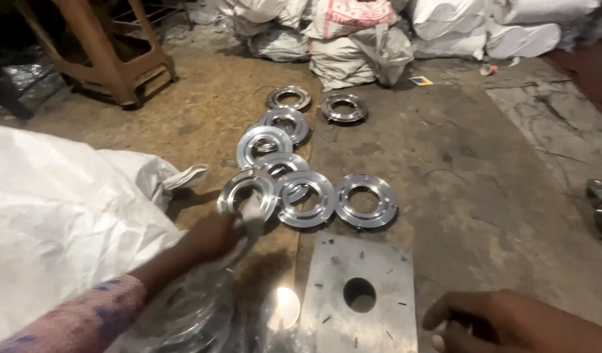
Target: The person inspects and organizes circular metal plates on the floor of a fabrication shop.
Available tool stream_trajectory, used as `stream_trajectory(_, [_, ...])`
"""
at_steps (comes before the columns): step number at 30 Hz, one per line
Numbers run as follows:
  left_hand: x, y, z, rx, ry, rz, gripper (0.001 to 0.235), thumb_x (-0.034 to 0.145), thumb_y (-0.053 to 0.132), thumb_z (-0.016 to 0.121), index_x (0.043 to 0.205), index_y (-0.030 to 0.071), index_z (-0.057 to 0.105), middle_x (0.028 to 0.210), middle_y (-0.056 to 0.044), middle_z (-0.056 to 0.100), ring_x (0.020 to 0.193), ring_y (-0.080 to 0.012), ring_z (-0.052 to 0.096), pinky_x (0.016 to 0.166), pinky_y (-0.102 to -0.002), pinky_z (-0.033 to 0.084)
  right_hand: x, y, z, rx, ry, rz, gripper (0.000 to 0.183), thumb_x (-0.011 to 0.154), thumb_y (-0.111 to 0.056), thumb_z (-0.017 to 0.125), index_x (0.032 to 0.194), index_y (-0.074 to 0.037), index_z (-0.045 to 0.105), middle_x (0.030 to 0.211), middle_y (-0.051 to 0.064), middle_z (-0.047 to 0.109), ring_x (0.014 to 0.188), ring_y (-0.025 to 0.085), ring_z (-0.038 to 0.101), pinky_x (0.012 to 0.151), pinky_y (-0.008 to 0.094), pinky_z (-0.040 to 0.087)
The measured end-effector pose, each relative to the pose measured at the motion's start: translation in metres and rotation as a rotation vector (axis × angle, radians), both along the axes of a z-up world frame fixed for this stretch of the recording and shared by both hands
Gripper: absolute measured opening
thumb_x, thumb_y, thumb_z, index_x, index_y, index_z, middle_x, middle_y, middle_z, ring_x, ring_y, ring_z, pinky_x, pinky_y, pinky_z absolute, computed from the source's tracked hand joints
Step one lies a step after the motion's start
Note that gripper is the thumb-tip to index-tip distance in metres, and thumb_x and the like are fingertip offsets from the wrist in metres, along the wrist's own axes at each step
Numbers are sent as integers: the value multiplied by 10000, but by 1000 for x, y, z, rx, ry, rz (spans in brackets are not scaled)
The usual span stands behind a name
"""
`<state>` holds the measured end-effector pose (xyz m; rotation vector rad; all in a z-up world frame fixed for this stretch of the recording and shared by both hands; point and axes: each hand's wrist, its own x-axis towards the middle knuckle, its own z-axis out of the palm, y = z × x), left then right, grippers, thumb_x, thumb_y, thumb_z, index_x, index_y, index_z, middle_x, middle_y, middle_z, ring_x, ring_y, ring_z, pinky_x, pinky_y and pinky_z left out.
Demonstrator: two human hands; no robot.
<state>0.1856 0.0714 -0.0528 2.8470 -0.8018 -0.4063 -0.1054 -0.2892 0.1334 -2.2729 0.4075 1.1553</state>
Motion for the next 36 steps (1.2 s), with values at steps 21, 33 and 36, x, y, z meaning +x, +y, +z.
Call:
stream_trajectory(21, [-130,-108,93,-941,785,646,645,1033,527,409,1138,-17,739,971,-164,717,855,-269,607,815,-450,502,-2,-7,-1,307,-288,-801,290,991,-202,559,1105,8,724,943,140,743,807,208,717,819,358,618])
stream_trajectory(33, [-153,-117,116,-1023,901,656,647,1060,541,385,1205,-16,680,1085,-217,729,941,-301,675,906,-456,543,0,5,-9,486,-327,-860,300,934,-241,676,1088,4,755,1002,92,766,864,155,700,873,317,603])
stream_trajectory(36, [-143,-115,95,-1086,954,574,643,1048,546,370,1199,0,675,1130,-176,730,994,-252,679,938,-411,524,-1,-2,-23,447,-348,-788,321,992,-223,676,1124,67,716,1032,125,718,873,172,644,826,353,579])
